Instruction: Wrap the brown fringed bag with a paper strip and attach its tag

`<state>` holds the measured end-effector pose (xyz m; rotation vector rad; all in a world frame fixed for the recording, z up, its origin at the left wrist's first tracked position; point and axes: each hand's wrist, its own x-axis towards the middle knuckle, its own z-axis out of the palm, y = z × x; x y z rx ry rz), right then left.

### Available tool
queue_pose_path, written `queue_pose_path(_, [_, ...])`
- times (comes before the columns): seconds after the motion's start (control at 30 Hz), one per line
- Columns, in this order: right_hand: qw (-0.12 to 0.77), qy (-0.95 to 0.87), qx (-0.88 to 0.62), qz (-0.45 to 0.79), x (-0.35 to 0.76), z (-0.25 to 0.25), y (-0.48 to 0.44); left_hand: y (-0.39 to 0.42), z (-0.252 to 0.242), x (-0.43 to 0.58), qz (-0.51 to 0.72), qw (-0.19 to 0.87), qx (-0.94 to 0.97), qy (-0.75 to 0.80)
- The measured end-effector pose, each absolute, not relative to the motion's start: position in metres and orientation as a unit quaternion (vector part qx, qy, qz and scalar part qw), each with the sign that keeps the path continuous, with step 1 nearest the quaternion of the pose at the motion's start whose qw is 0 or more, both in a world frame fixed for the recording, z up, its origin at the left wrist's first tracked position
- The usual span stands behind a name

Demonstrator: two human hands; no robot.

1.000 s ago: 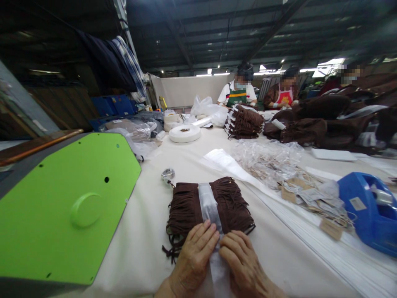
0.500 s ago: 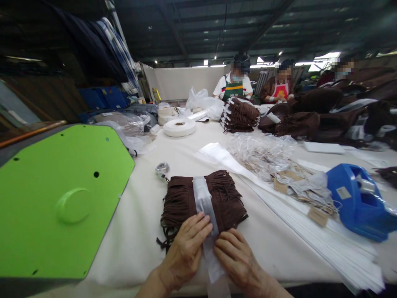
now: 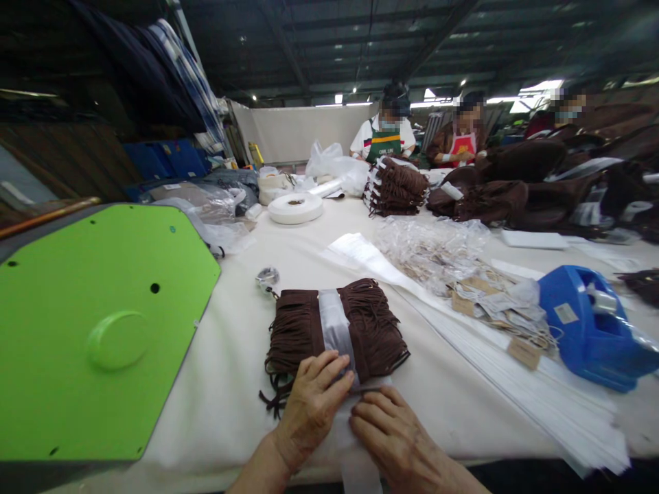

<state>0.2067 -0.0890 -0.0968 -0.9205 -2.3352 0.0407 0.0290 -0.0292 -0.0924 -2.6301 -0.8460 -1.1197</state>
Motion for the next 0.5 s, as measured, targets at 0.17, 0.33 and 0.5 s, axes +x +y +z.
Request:
queue_pose_path(0.17, [0.307,-0.908,-0.276,-0.073,0.225,-0.098,-0.112,-0.028,-0.092,0.027,-0.361,0.076,-0.887,-0.276])
queue_pose_path(0.33, [0.396,-0.856,-0.316,-0.099,0.21,-0.115,-0.117,-0.028,-0.096,0.026,-0.36,0.074,-0.891,-0.268])
queue_pose_path(0.5, [0.407,-0.859,-0.304,-0.054,0.2,-0.115,-0.116,-0.029,-0.099,0.025,-0.349,0.083,-0.896,-0.263])
